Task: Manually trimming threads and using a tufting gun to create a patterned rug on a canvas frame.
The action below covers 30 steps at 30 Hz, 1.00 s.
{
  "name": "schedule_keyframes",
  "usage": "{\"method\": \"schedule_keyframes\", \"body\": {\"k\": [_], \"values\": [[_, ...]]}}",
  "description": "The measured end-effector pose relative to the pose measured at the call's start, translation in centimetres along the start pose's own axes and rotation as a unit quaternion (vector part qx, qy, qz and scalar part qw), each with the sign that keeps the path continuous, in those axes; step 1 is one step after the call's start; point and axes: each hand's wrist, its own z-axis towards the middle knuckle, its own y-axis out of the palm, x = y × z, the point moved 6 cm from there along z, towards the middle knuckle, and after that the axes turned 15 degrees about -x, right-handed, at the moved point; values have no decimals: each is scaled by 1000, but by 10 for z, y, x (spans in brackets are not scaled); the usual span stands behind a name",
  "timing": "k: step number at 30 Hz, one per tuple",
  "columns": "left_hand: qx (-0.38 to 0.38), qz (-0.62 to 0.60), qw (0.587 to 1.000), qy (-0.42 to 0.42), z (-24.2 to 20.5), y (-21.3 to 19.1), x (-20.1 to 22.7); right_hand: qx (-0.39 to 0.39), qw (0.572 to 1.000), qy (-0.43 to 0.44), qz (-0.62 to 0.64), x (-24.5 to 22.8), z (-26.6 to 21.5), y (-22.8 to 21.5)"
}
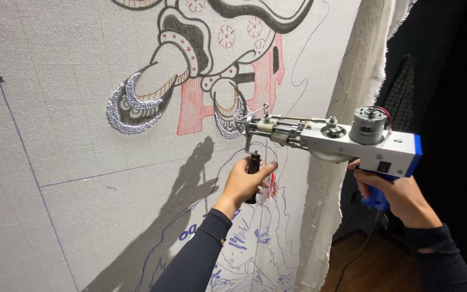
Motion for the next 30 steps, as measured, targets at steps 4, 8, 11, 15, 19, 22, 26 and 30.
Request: {"method": "schedule_keyframes", "body": {"k": [4,8,11,15,19,22,26,30], "values": [[43,100,994,-21,0,18,3,42,993,-11,-108,3,-1,-24],[89,132,987,-39,0,19,18,64,969,-83,-225,-13,2,-29],[88,133,987,-36,5,10,2,28,932,-166,-320,-23,9,-30],[93,75,992,-38,8,2,-17,-46,936,-173,-302,-21,21,-34],[107,64,992,-31,11,0,-30,-86,947,-157,-265,-17,29,-38],[113,85,990,-14,12,0,-23,-64,933,-140,-326,-23,33,-41],[94,137,986,21,19,-5,-25,-56,918,-140,-366,-37,35,-37],[95,173,980,-7,20,-6,-20,-63,913,-155,-372,-48,39,-35]]}}
